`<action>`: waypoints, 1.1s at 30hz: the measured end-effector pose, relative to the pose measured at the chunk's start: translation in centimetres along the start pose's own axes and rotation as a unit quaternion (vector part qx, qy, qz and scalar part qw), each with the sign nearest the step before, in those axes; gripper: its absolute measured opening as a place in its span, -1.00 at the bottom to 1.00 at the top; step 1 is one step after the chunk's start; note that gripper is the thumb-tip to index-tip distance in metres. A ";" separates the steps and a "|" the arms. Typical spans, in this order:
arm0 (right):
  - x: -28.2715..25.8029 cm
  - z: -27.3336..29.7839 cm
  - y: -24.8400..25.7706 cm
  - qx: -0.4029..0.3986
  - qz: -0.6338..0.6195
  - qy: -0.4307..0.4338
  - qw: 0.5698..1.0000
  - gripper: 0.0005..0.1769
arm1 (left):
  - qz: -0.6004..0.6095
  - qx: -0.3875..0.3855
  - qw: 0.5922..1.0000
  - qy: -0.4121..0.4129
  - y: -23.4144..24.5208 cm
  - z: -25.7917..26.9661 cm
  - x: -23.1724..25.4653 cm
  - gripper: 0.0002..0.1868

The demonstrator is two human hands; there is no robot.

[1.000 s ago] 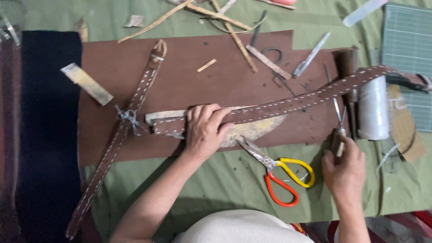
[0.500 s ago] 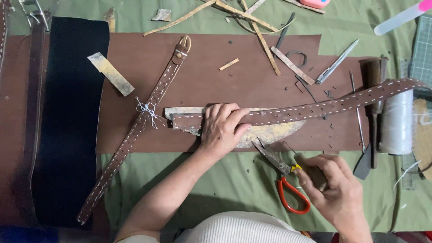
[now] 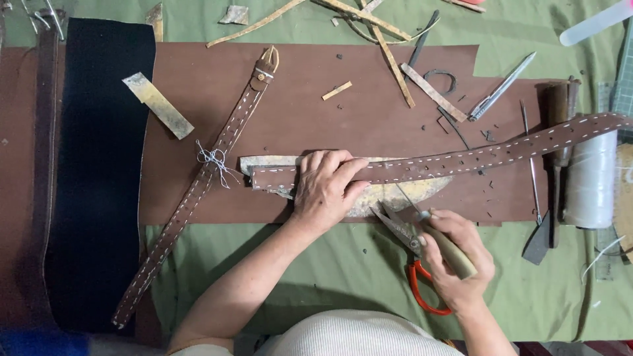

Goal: Punching a series of holes into a leather strap using a manual punch tool and a mallet, followed by trimming the leather with scissors.

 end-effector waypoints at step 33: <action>-1.3 -6.1 -1.6 -0.068 0.099 -0.037 0.992 -0.68 | 0.055 0.025 0.997 -0.041 1.2 -0.2 1.0 -0.52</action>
Point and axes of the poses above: each hand's wrist, its own z-axis away from the middle knuckle, its own y-axis out of the back of the hand, x = y × z, the point moved 6 cm from there along -z, towards the middle knuckle, and after that the axes turned 1 degree about x, right-handed, at the moved point
